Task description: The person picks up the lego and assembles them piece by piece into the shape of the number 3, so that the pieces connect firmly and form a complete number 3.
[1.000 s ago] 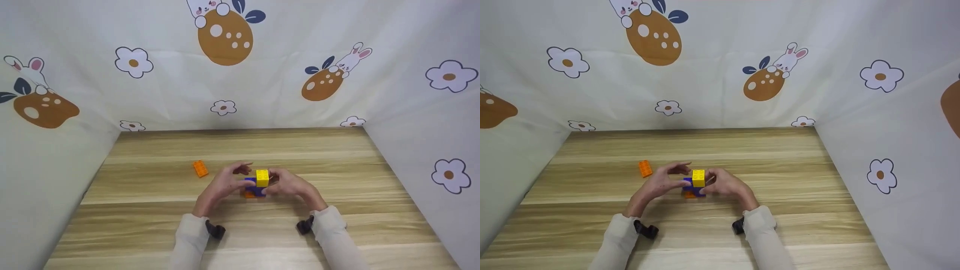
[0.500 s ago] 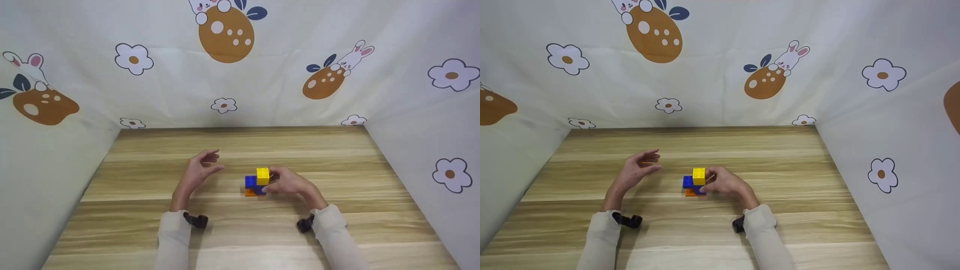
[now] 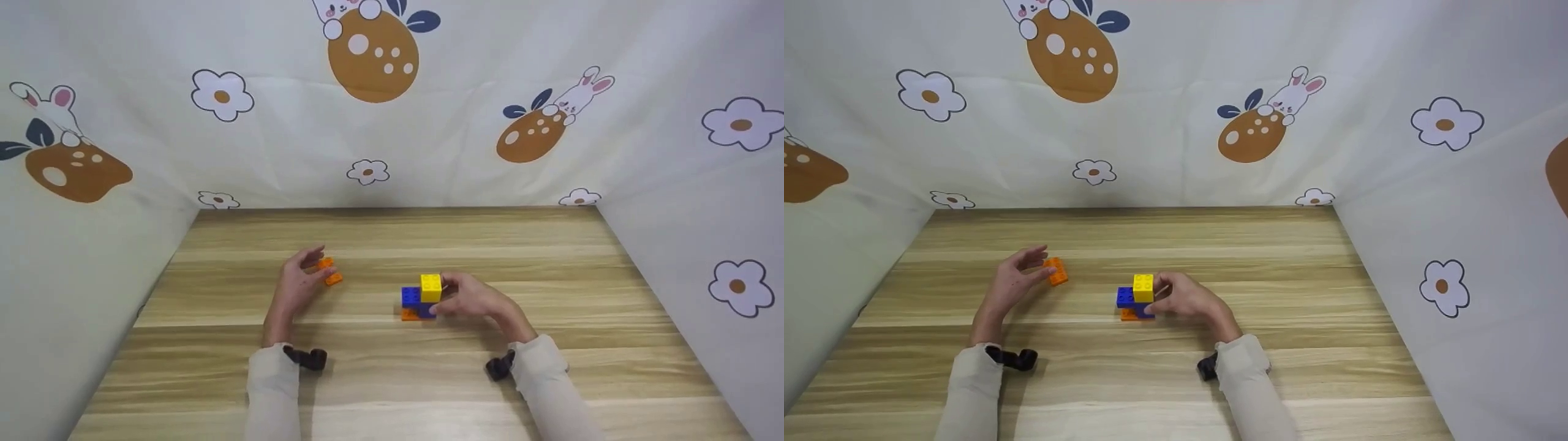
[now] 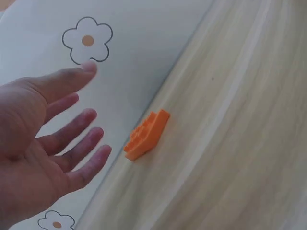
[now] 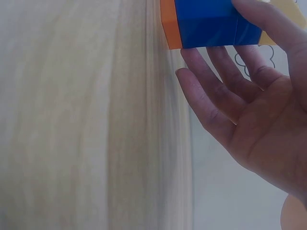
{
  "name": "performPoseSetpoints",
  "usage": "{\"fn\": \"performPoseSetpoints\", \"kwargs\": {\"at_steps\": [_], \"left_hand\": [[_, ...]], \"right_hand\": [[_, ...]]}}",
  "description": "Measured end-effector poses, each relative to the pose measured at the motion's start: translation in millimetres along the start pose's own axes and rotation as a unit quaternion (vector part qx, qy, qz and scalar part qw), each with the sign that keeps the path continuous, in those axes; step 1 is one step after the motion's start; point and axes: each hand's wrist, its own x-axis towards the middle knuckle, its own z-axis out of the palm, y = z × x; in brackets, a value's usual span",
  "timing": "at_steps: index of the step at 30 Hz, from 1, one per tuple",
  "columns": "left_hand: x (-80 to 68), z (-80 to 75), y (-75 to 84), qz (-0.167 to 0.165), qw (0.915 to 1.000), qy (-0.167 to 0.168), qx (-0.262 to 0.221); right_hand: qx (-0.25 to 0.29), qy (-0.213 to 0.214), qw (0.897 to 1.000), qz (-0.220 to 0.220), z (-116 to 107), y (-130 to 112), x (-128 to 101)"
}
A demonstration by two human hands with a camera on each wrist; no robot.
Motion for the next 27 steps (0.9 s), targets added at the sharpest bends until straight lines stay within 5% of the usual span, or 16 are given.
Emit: {"fn": "performPoseSetpoints", "kwargs": {"at_steps": [12, 27], "left_hand": [[1.0, 21.8, -2.5, -0.055, 0.9955, 0.018, 0.075], [-2.2, 38.3, -5.4, -0.071, 0.9887, 0.064, 0.115]], "right_hand": [[0.007, -0.005, 1.0, -0.002, 0, 1, 0], [0.0, 0.0, 1.0, -0.004, 0, -2, -2]]}}
